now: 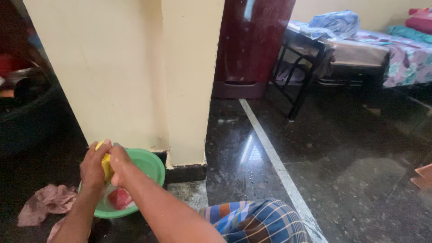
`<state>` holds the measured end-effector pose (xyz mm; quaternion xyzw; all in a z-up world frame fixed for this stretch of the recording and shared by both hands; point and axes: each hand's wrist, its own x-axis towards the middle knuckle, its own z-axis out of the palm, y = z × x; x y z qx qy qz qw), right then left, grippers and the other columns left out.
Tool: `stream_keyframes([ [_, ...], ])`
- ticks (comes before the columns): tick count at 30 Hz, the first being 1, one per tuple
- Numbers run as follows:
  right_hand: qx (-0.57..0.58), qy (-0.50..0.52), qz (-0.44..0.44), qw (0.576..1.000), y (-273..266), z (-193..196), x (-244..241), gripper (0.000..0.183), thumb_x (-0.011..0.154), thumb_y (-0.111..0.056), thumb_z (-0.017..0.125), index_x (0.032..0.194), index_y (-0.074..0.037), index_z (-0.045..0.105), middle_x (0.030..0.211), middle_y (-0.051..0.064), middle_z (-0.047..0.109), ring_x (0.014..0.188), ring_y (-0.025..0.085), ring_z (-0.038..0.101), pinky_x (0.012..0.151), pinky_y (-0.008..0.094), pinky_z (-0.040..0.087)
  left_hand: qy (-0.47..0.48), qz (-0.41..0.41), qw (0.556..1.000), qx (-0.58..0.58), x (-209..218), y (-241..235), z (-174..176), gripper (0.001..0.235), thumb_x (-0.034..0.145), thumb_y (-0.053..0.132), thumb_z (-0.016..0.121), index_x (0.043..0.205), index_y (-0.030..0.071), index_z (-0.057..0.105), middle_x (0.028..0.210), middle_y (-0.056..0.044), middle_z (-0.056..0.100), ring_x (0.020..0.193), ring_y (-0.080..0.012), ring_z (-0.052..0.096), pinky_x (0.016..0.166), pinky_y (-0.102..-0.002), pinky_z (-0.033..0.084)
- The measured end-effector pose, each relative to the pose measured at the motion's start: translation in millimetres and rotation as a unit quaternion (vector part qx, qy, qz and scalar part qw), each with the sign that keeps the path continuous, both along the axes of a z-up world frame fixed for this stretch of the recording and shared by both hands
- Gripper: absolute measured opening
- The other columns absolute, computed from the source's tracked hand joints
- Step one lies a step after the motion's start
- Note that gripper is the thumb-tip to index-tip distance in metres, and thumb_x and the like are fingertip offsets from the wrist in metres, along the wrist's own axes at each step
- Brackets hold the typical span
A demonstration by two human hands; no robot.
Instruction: The person scrubs a cream-colored wall section using a red sponge, then switches to a yellow sponge, and finally wipes the surface with a pink cloth. The person repeatedly dips the sponges and cloth into a green bucket of water during the process.
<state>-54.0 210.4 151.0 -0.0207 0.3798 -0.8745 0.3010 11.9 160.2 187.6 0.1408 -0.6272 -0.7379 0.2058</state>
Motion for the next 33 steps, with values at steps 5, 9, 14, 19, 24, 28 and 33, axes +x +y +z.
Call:
stream_keyframes([
  [5,-0.075,-0.074,0.065,0.992,29.5,7.6,-0.7,0.073,0.094,-0.084,0.049,0.112,-0.015,0.066,0.111,0.006,0.070,0.101,0.024,0.067,0.090,0.043,0.052,-0.028,0.107,0.987,-0.117,-28.5,11.9,-34.0,0.057,0.087,0.036,0.075,0.136,0.008,0.067,0.125,-0.017,0.070,0.107,-0.0262,0.068,0.092,-0.038,0.052],
  [9,-0.039,-0.035,0.045,0.998,52.8,-3.9,-11.0,0.065,0.095,-0.077,0.052,0.120,-0.018,0.066,0.121,0.004,0.068,0.114,0.022,0.063,0.102,0.041,0.050,-0.058,0.182,0.941,-0.278,-65.2,24.2,-69.0,0.039,0.093,0.037,0.070,0.124,0.013,0.075,0.103,-0.020,0.075,0.092,-0.0335,0.073,0.085,-0.044,0.055],
  [14,-0.047,-0.027,0.059,0.997,64.4,-44.7,-50.7,0.061,0.101,-0.071,0.052,0.130,-0.019,0.065,0.131,0.002,0.067,0.124,0.021,0.061,0.109,0.037,0.047,-0.066,0.186,0.919,-0.341,-116.9,23.1,-92.3,0.039,0.101,0.040,0.064,0.118,0.006,0.074,0.106,-0.024,0.074,0.094,-0.0416,0.070,0.084,-0.049,0.053],
  [19,-0.036,-0.010,0.078,0.996,47.2,-64.7,-75.0,0.060,0.105,-0.063,0.049,0.143,-0.019,0.062,0.139,0.000,0.068,0.129,0.021,0.060,0.109,0.036,0.048,-0.162,0.182,0.916,-0.318,-153.3,8.1,-108.9,0.055,0.105,0.049,0.058,0.110,-0.003,0.074,0.103,-0.031,0.073,0.094,-0.0489,0.070,0.086,-0.054,0.053],
  [24,0.310,-0.036,0.059,0.948,49.4,-9.8,-54.1,0.074,0.098,-0.069,0.041,0.149,-0.015,0.049,0.141,0.009,0.053,0.125,0.031,0.052,0.097,0.048,0.049,-0.129,0.155,0.914,-0.352,-165.9,-30.3,-129.0,0.072,0.104,0.058,0.050,0.125,-0.010,0.060,0.110,-0.037,0.065,0.101,-0.0498,0.065,0.085,-0.055,0.049],
  [28,0.288,0.043,0.034,0.956,60.0,22.1,-36.4,0.070,0.098,-0.063,0.043,0.149,-0.016,0.049,0.142,0.008,0.054,0.127,0.029,0.053,0.099,0.046,0.048,-0.263,0.072,0.930,-0.247,-159.5,-18.9,-112.3,0.059,0.104,0.052,0.044,0.116,0.001,0.071,0.110,-0.028,0.074,0.099,-0.0437,0.073,0.090,-0.053,0.055],
  [33,0.194,0.089,0.010,0.977,52.1,43.6,-48.5,0.066,0.097,-0.057,0.045,0.149,-0.016,0.049,0.143,0.007,0.055,0.129,0.028,0.053,0.101,0.044,0.046,-0.275,-0.002,0.954,-0.118,-172.4,3.9,-80.1,0.052,0.102,0.046,0.048,0.120,0.002,0.069,0.116,-0.025,0.072,0.105,-0.0409,0.070,0.094,-0.050,0.053],
])
